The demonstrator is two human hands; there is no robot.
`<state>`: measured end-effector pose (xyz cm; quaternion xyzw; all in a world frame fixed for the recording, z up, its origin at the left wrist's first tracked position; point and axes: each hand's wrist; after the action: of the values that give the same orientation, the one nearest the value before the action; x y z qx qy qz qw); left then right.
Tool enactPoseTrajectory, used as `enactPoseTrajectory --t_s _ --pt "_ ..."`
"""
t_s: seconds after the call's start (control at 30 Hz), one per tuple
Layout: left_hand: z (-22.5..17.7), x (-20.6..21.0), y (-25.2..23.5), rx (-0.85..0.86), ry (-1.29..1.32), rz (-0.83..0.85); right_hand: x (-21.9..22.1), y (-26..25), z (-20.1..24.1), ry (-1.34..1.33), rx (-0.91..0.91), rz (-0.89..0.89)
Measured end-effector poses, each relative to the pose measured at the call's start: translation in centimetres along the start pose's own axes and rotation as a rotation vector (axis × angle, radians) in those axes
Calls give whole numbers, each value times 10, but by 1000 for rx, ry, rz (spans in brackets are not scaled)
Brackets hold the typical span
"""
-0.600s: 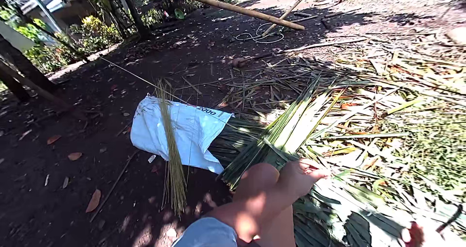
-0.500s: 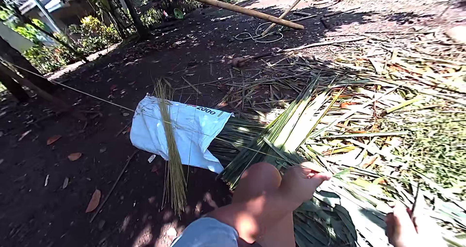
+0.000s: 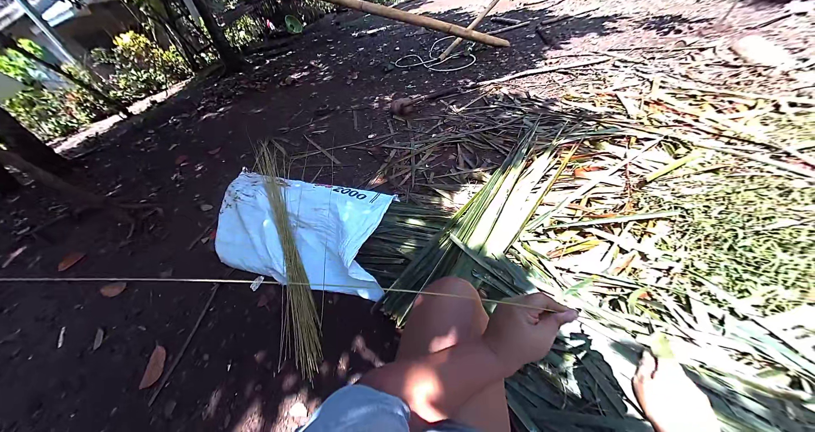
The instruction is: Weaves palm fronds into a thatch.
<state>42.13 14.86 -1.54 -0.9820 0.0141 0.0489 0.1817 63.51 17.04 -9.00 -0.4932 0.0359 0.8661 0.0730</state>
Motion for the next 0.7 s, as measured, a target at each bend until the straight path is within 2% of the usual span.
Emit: enactPoseTrajectory --t_s 0.1,0.13,0.2,0.27,0.33,0.4,0.53,0.63,0.7 --pt "-2 8 4 29 80 -67 5 -7 -9 41 113 14" --pt "-7 7 3 74 141 -127 9 -12 -26 93 187 86" --pt "-29 -14 -8 200 223 -252 27 -12 -90 185 307 275" --pt "-51 -42 -24 237 253 -315 32 -4 -124 37 469 232" --pt "-59 -60 -31 182 254 -346 19 -4 -101 -237 554 97" --pt "-58 -61 -30 131 264 -367 -13 -5 -45 -397 440 54" --pt "-56 -43 -24 76 274 -367 -59 18 61 -435 -20 -35" --pt "-51 -33 -16 57 262 -292 -59 44 101 -417 -275 -128" --pt "-53 -23 -13 35 302 -283 -54 56 117 -374 -359 -190"
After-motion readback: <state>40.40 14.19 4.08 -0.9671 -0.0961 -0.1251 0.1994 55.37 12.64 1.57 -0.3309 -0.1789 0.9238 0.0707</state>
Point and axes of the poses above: each hand's wrist, its own y-axis away from the middle knuckle, its own x-axis out of the palm, z = x × y, and after that the axes turned 1 degree about -x, right-handed
